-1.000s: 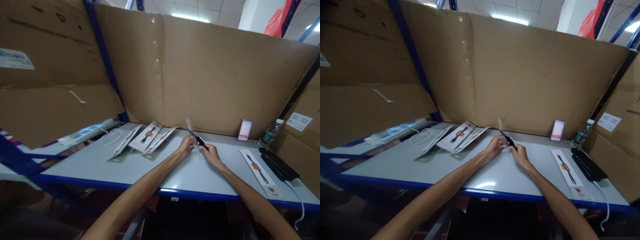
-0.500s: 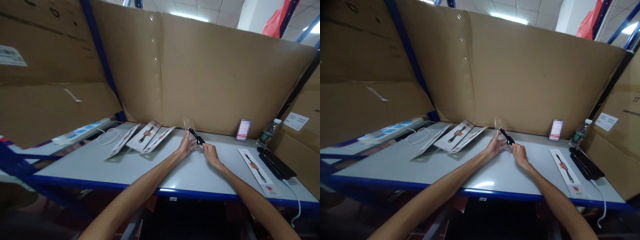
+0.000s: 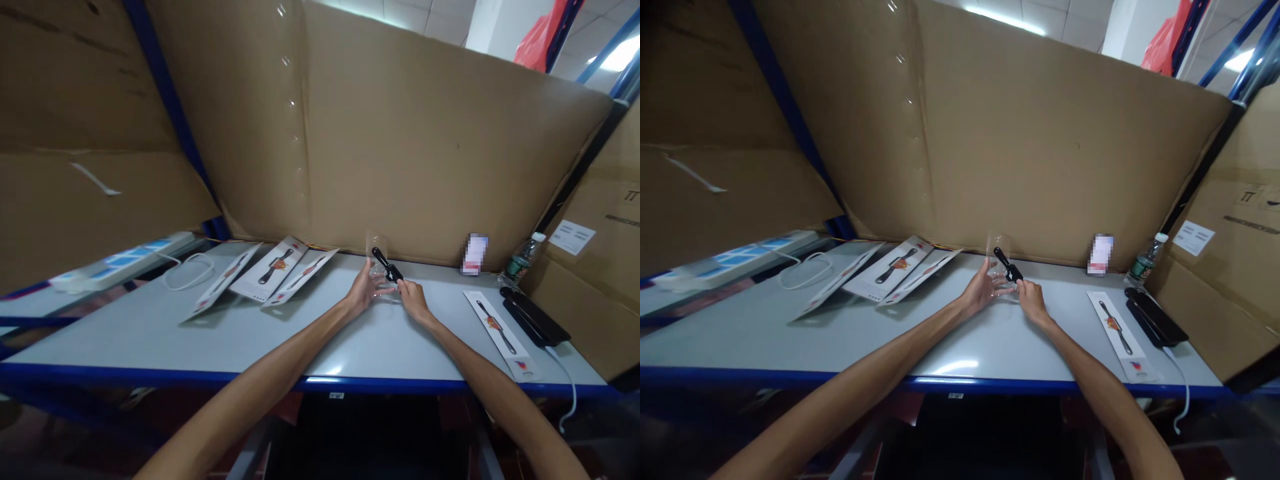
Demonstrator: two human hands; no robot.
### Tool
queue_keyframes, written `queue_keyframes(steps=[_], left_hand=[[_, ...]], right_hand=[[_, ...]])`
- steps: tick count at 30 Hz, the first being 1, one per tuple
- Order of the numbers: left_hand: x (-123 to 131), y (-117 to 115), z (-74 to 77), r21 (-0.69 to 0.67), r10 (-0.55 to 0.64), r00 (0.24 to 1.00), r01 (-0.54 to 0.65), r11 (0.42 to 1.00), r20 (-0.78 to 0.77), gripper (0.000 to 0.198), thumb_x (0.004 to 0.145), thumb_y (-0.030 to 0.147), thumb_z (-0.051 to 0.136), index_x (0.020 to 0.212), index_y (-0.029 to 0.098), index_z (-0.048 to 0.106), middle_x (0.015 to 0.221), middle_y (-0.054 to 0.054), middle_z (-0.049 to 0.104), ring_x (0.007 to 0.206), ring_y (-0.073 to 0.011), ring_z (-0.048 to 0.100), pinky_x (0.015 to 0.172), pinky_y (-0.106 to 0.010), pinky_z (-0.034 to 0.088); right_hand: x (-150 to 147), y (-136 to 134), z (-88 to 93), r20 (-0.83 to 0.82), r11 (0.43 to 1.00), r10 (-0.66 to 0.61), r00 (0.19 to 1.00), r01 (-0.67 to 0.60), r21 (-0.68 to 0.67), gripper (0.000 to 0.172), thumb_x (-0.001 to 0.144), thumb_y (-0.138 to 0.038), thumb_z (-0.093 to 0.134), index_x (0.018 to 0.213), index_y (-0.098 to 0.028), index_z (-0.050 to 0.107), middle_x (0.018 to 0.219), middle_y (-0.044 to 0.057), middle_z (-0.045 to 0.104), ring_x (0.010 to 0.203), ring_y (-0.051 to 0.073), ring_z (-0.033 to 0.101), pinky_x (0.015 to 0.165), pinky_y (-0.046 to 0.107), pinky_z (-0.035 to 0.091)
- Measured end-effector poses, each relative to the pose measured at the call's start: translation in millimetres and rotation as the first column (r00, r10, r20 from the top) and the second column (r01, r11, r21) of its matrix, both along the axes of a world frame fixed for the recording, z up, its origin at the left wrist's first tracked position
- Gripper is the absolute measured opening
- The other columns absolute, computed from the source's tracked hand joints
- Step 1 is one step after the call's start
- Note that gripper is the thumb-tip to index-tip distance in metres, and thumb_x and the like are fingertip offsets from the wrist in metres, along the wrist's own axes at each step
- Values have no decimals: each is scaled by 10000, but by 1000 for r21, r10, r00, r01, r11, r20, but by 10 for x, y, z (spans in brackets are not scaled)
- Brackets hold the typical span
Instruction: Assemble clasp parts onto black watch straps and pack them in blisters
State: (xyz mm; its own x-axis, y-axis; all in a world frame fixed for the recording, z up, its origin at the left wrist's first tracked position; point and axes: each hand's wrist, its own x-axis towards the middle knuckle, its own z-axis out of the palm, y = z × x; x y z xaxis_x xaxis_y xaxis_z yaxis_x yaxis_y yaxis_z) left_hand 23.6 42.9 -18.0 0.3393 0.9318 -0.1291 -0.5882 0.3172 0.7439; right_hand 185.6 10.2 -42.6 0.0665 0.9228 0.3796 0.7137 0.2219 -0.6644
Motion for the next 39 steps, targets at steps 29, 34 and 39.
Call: queue_keyframes(steps=[29,34,39], left_hand=[[-33,31,-47,19,-28,1000,28,999,-13,569,959,611,447,1391,240,448,996,-93,601,857,-220,650,721,-378,614],[-36,45,-59,30,-49,999,48,998,6,580,964,630,400,1399,248,435,901,-63,598,769,-201,642,699,-380,618],[-18,24,-36,10,-55,998,55,998,35,536,993,585,358,1405,247,425,948,-93,625,800,-231,673,683,-407,620]], right_hand=[[-40,-35,9,9,999,-3,1000,2,48,428,954,-416,327,618,-223,507,618,32,615,634,188,572,657,269,381],[-39,-70,42,-35,999,-1,999,2,35,444,946,-453,330,630,-216,533,604,23,606,607,182,566,608,258,377],[-77,-155,140,-7,993,-104,995,105,62,291,936,-384,419,890,-189,630,701,31,666,636,195,583,598,258,346]])
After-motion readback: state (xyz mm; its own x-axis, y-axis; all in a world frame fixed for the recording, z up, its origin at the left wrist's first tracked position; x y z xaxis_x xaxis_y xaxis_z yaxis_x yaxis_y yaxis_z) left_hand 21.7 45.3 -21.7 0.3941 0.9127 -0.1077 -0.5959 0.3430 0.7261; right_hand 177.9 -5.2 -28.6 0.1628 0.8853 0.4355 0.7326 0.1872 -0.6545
